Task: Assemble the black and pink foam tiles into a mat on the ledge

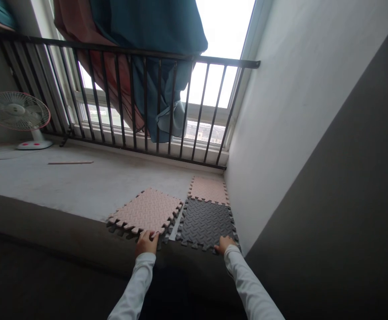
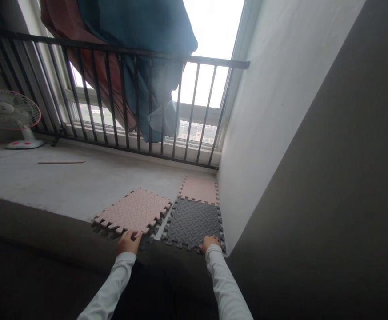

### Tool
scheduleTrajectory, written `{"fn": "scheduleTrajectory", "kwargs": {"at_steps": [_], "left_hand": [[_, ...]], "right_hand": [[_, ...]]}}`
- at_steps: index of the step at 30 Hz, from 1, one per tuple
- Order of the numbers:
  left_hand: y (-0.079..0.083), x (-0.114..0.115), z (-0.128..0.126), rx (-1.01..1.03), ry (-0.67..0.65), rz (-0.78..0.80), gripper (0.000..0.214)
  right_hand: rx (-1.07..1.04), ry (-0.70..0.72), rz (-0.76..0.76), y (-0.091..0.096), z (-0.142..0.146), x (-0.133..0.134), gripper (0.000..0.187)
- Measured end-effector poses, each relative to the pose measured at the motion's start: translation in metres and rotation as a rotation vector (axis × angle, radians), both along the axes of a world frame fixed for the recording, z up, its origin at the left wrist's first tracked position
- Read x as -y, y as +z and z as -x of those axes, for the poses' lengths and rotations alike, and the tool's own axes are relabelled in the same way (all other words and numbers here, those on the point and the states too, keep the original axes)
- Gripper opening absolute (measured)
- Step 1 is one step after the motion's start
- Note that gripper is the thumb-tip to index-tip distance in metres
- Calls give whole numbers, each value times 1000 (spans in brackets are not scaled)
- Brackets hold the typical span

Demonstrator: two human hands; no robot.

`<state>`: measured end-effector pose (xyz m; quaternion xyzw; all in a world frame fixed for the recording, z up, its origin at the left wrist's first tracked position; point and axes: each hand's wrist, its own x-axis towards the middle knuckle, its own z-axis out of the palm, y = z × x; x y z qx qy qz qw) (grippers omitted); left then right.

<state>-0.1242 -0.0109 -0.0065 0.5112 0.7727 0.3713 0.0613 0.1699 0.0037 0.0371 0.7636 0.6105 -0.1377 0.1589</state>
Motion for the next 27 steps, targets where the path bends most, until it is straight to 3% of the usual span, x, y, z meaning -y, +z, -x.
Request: {"fn": "scheduleTrajectory", "kwargs": {"at_steps": [4,7,10,15,18,22,27], "left_hand": [[32,-6,9,-8,85,-321,22],[42,-2,9,-51,75,-439,25],[29,6,2,-93,-11,-391,24],[-17,15,-13,-86,-112,-151,16],[-36,18,-17,-64,-163,-89,13],[-47,22,-15,-18,-192,-44,14],[-49,24,-11,-21,-216,-23,18]], "right_hand": [[7,-2,-4,-4,-2,1,54],[7,2,2,-5,-2,0,55],[7,3,8,-4,-2,-1,55],[16,6,1,-2,-1,1,60],[25,0,-2,0,0,3,60],[21,-7,-3,0,1,1,58],[-1,2,-18,-5,1,-3,51]]}}
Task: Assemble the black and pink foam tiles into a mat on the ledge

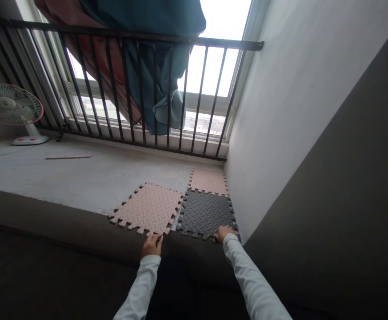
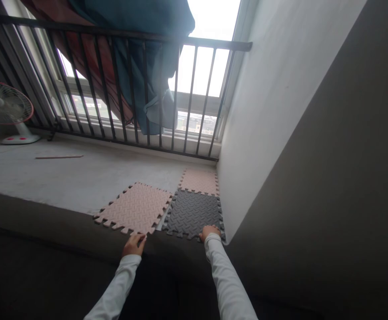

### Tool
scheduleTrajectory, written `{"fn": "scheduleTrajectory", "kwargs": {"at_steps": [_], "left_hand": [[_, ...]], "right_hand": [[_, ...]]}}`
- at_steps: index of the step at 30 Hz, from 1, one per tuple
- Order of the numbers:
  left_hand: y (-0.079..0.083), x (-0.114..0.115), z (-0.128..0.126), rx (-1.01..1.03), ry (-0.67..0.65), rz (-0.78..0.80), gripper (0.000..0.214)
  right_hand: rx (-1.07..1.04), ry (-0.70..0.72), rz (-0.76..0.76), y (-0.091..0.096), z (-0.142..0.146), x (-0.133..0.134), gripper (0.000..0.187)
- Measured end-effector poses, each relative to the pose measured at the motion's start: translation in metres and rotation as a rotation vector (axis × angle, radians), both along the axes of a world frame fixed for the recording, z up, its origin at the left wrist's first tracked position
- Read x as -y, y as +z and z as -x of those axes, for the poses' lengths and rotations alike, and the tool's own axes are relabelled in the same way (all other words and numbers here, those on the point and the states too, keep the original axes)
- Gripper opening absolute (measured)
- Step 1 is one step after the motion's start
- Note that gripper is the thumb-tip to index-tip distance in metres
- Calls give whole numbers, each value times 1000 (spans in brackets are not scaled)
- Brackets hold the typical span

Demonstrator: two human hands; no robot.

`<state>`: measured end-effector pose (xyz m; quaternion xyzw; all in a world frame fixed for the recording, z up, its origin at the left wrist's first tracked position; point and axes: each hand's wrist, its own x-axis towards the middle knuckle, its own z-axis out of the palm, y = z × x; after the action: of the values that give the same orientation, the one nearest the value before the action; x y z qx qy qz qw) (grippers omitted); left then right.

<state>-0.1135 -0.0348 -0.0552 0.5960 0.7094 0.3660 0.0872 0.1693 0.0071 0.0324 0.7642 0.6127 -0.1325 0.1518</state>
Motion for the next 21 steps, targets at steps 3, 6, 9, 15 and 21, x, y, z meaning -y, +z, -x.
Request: {"fn": "scheduleTrajectory", "kwargs": {"at_steps": [3,6,9,15,21], "left_hand": [[2,-2,1,-44,9,40,19],[3,-3,0,-96,28,53,20],[4,-2,0,-137,45,53,21],[4,1,-1,-160,65,65,21],[12,0,-8,-165,90,258,21]], "right_hand": [[-10,2,-13,-2,-1,-1,49],[-10,-5,-19,-3,-1,-1,50],[-7,-12,-16,-3,0,-1,50],[-1,-15,-3,-2,1,-1,49],[-5,-8,-6,-2,1,-2,48]]}}
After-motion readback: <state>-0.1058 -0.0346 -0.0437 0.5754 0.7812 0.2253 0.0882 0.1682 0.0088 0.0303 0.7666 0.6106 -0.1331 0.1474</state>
